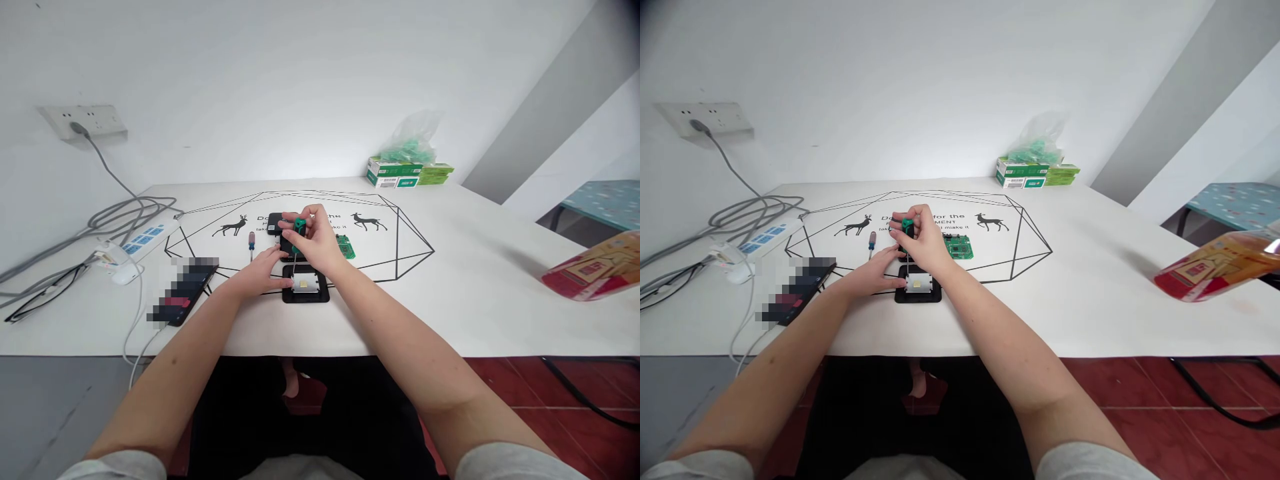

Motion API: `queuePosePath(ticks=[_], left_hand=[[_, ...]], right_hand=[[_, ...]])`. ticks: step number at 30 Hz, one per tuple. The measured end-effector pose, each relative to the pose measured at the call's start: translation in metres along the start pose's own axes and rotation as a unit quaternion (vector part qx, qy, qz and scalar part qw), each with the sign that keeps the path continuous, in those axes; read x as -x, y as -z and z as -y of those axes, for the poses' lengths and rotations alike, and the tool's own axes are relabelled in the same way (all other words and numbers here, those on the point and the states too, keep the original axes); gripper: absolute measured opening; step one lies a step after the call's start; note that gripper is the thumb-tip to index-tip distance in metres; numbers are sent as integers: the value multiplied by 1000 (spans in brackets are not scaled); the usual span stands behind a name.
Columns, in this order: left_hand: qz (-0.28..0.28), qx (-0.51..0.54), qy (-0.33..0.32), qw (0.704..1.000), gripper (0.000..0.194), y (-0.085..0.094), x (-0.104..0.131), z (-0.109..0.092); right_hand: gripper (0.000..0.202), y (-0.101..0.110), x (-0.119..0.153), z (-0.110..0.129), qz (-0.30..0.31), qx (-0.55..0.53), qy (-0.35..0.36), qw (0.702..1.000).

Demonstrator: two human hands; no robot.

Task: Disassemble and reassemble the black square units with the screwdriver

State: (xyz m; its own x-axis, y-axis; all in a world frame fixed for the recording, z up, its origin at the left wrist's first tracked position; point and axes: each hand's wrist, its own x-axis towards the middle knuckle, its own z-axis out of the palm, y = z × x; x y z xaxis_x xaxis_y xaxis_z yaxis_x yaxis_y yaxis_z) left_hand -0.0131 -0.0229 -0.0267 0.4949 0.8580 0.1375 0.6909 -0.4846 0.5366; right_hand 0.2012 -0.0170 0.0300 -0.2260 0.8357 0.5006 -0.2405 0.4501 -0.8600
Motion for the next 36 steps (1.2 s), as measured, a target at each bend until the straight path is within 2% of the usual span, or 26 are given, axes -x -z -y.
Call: queuePosePath(ticks=[4,7,10,13,16,21,23,26,30,36], left_hand=[[24,6,20,1000,83,1,0,-1],[27,9,30,999,86,3,1,-3],[23,10,29,999,85,6,2,-6],[25,8,37,999,86,9,2,-9],[26,13,37,999,89,10,2,-10],[21,14,27,999,88,9,1,-9],[18,13,21,1000,86,9,2,-9],[20,13,-1,1000,73,8,4,-9],[28,6,-31,999,45,7,4,-7],[11,-7,-45,999,35,6,2,-8]], right_hand=[[46,-1,0,-2,-9,-14,-8,1000],[34,2,-2,-5,-6,-8,6,1000],[23,8,-5,-5,-2,76,55,996],[26,13,-7,-5,-8,161,96,982],[30,13,-7,-4,-5,181,115,977],[24,6,-4,-1,-5,120,68,990],[30,4,-3,-2,-2,81,43,996],[42,1,-3,-3,-5,85,24,996],[46,2,-3,-2,-38,143,23,989],[46,4,-6,-2,-75,120,38,989]])
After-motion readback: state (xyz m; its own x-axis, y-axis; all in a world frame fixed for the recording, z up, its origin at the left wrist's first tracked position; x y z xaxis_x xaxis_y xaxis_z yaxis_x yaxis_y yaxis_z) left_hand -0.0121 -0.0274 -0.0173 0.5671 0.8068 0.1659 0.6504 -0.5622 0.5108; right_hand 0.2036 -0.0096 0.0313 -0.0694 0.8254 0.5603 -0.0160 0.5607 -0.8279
